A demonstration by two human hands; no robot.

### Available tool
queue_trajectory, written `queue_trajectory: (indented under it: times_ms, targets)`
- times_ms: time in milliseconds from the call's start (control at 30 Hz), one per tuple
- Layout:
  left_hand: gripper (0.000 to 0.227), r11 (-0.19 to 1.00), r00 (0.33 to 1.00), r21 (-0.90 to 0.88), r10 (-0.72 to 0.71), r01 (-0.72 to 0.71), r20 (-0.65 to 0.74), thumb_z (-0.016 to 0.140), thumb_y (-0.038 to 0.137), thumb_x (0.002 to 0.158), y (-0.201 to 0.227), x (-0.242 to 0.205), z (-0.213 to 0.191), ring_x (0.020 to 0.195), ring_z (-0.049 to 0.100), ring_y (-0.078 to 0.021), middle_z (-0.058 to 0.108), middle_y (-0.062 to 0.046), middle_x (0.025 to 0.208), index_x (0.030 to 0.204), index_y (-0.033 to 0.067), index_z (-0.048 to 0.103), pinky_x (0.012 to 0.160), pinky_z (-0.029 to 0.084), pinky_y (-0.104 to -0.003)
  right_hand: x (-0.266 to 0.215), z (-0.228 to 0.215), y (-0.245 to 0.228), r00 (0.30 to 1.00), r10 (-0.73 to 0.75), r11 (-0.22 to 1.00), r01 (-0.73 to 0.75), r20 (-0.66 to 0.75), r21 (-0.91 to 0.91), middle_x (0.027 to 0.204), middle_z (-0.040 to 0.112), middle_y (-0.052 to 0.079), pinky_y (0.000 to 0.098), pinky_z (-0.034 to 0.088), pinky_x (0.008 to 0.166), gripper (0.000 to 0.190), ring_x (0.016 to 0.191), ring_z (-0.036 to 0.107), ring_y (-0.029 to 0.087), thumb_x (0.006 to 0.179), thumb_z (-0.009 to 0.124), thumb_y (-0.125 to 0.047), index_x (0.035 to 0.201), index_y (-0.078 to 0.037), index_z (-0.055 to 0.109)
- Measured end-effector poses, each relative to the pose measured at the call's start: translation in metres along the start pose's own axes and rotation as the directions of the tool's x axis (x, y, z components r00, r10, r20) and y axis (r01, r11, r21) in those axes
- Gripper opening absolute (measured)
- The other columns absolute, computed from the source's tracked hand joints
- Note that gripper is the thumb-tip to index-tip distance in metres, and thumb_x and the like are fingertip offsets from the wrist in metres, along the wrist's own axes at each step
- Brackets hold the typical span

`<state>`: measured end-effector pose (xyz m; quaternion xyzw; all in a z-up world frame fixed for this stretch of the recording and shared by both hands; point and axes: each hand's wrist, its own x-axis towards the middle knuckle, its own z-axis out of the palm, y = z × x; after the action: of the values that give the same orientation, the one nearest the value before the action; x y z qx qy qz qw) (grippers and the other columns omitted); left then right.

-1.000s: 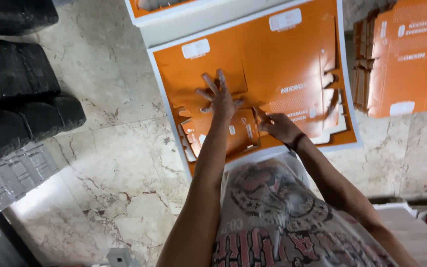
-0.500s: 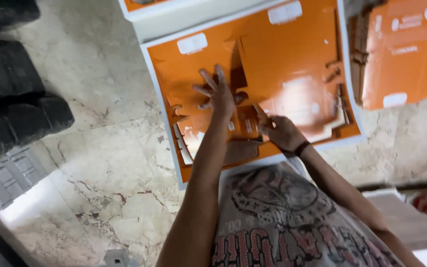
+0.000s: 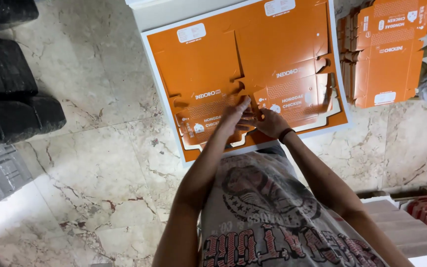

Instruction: The person assembles orange cardboard boxes by hand, folding flaps and inserting tabs into slots to form the box shape. They repeatedly pick up flat pieces, fold them into shape, and place the assembled boxes into a white styrofoam container.

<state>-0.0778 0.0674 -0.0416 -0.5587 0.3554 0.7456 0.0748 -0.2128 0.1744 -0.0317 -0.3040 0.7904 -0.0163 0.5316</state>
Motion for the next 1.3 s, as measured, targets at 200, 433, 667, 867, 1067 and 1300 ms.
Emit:
queue_trajectory:
  times_ms: [200,433,667,867,1067,1300]
  targets:
    - [0.058,0.947,0.995,-0.314,-0.087,0.068,-0.046,0.077,0.058,0.086,0.002,0.028,0.039,0.065,0.075,-0.0332,0.072,-0.016,0.079,0.096,0.0013,0.075,0.054,0.067,-0.047,-0.012,-0.054,-0.01,0.998,-0.046,0.999,0.047,0.036,-0.022,0.112,0.077,0.011,0.0472,0.054,0.102,0.052,0.116,0.068,0.035,0.085,0.067,-0.042,0.129,-0.013,0.067]
    - [0.078,0.893,0.982,-0.433,-0.171,0.121,-0.078,0.057,0.067,0.096,0.03,0.019,0.069,0.075,0.066,-0.0297,0.064,-0.018,0.096,0.13,-0.0034,0.057,0.055,0.056,-0.04,0.046,-0.106,-0.016,0.996,-0.091,0.995,0.092,0.016,-0.048,0.08,0.074,0.016,0.0451,0.056,0.089,0.061,0.084,0.072,0.034,0.097,0.052,-0.063,0.088,-0.007,0.076]
    - [0.075,0.867,0.979,-0.498,-0.111,0.011,-0.171,0.034,0.063,0.106,-0.012,0.087,0.071,0.036,0.039,-0.0114,0.041,0.003,0.052,0.092,0.0002,0.071,0.033,0.046,-0.034,0.092,-0.111,-0.011,0.985,0.068,0.972,-0.101,0.156,0.212,0.06,0.069,0.023,0.0413,0.063,0.053,0.059,0.056,0.073,0.036,0.091,0.073,-0.058,0.08,-0.001,0.063]
    - [0.068,0.855,0.993,-0.515,-0.103,0.056,-0.062,0.037,0.062,0.106,0.011,0.066,0.058,0.036,0.038,-0.009,0.031,0.008,0.058,0.092,0.0038,0.069,0.031,0.039,-0.029,0.05,-0.119,-0.044,0.998,0.051,0.996,-0.049,-0.021,0.081,0.082,0.073,0.027,0.0503,0.061,0.082,0.047,0.091,0.073,0.045,0.089,0.076,-0.045,0.082,0.002,0.074]
    - [0.076,0.934,0.89,-0.2,0.193,-0.296,-0.414,0.035,0.056,0.109,0.054,-0.004,0.086,0.031,0.055,-0.0174,0.047,-0.008,0.039,0.07,-0.0001,0.069,0.026,0.046,-0.028,0.068,-0.11,-0.03,0.997,0.058,0.998,-0.058,0.048,-0.004,0.063,0.072,0.015,0.0459,0.063,0.073,0.028,0.075,0.074,0.036,0.081,0.074,-0.032,0.065,-0.01,0.076]
    - [0.073,0.906,0.97,-0.402,0.038,-0.135,-0.24,0.04,0.064,0.105,0.069,-0.017,0.059,0.032,0.032,-0.0081,0.026,0.006,0.051,0.098,0.0007,0.075,0.026,0.037,-0.03,0.085,-0.112,-0.021,0.993,0.055,0.997,-0.06,0.103,0.049,0.054,0.068,0.015,0.0376,0.064,0.059,0.061,0.055,0.073,0.03,0.094,0.064,-0.06,0.061,-0.009,0.074]
